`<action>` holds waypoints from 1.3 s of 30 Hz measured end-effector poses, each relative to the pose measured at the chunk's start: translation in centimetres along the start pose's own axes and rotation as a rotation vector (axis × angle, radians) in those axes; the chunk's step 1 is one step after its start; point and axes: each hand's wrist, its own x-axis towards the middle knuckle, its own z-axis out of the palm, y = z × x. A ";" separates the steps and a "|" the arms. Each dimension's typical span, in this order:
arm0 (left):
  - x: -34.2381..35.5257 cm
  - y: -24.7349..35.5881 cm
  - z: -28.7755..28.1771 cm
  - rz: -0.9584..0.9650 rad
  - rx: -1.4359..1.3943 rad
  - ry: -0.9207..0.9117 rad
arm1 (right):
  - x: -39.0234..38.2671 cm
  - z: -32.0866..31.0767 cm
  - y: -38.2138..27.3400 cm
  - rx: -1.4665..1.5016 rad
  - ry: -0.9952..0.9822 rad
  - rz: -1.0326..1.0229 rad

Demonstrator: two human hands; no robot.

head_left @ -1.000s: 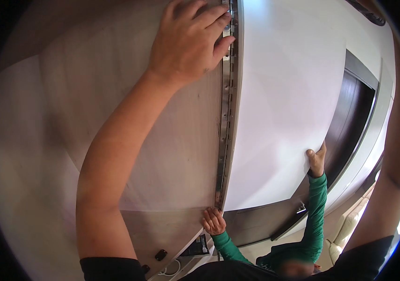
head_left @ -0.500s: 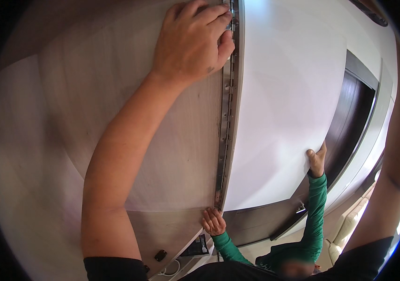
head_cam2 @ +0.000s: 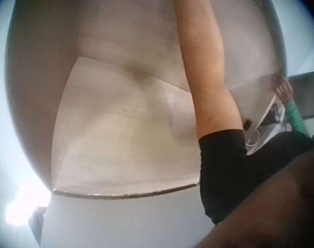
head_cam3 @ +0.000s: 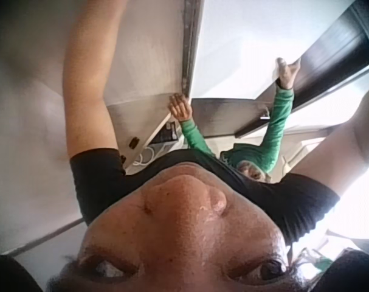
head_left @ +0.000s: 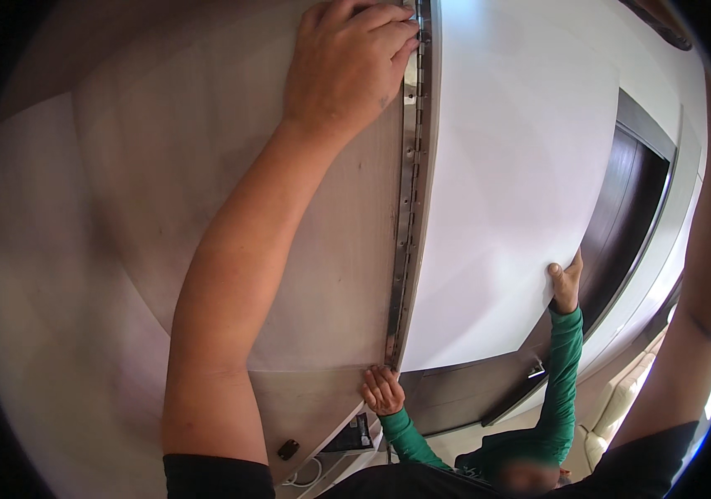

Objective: The person uses a drill to secure a metal hinge rail and a white cabinet door into a wooden wardrobe frame while another person holds the door in place.

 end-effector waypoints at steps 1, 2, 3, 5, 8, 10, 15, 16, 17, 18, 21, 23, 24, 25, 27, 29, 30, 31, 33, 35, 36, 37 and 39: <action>0.0 0.0 0.0 -0.014 -0.011 -0.003 | 0.0 0.0 0.0 -0.001 0.002 -0.003; 0.0 0.0 0.1 -0.014 -0.010 -0.004 | -0.1 0.0 0.0 0.001 0.002 -0.004; 0.0 0.0 0.1 -0.009 -0.002 0.000 | -0.1 0.0 0.0 0.001 0.005 -0.007; 0.0 0.0 0.1 -0.004 0.007 0.004 | -0.2 -0.1 0.0 0.002 0.009 -0.010; 0.1 0.3 0.0 0.005 -0.007 0.034 | -0.3 -0.1 0.0 -0.002 0.008 -0.021; 0.4 0.4 -0.1 -0.029 -0.029 0.028 | -0.4 -0.2 0.1 0.003 0.015 -0.023; 1.6 1.4 0.9 -0.150 0.006 0.067 | -0.5 -0.2 0.1 0.009 0.025 -0.032; 1.7 1.6 1.2 -0.173 0.039 0.117 | -0.6 -0.2 0.2 0.012 0.028 -0.033; 1.6 1.8 1.3 -0.171 0.043 0.116 | -0.7 -0.2 0.2 0.010 0.029 -0.039; 1.5 2.0 1.5 -0.167 0.012 0.183 | -0.8 -0.3 0.2 0.013 0.032 -0.038; 1.6 1.6 1.8 -0.186 -0.049 0.278 | -0.9 -0.4 0.4 0.018 0.044 -0.044; 1.7 1.5 2.0 -0.210 -0.080 0.305 | -1.1 -0.6 0.4 0.020 0.051 -0.047; 1.6 1.6 2.0 -0.224 -0.071 0.309 | -1.1 -0.6 0.4 0.019 0.048 -0.050; 1.6 1.7 2.0 -0.237 -0.061 0.312 | -1.1 -0.6 0.3 0.015 0.046 -0.053; 1.7 1.9 2.0 -0.259 -0.063 0.298 | -1.1 -0.7 0.3 0.013 0.046 -0.062; 1.8 2.0 1.9 -0.279 -0.065 0.281 | -1.3 -0.7 0.4 0.019 0.050 -0.062; 1.9 1.9 1.9 -0.275 -0.054 0.287 | -1.3 -0.7 0.4 0.019 0.052 -0.063; 2.0 1.9 1.9 -0.272 -0.045 0.292 | -1.3 -0.8 0.4 0.021 0.057 -0.065; 2.2 2.0 2.0 -0.307 -0.051 0.278 | -1.4 -0.8 0.5 0.021 0.060 -0.071; 2.4 2.0 2.2 -0.343 -0.057 0.265 | -1.5 -0.8 0.4 0.023 0.064 -0.077; 2.5 1.9 2.3 -0.353 -0.074 0.286 | -1.5 -0.9 0.5 0.024 0.066 -0.080; 2.6 1.9 2.5 -0.363 -0.090 0.307 | -1.6 -0.8 0.5 0.024 0.066 -0.081; 3.0 2.0 2.9 -0.399 -0.078 0.306 | -1.6 -0.8 0.6 0.025 0.070 -0.085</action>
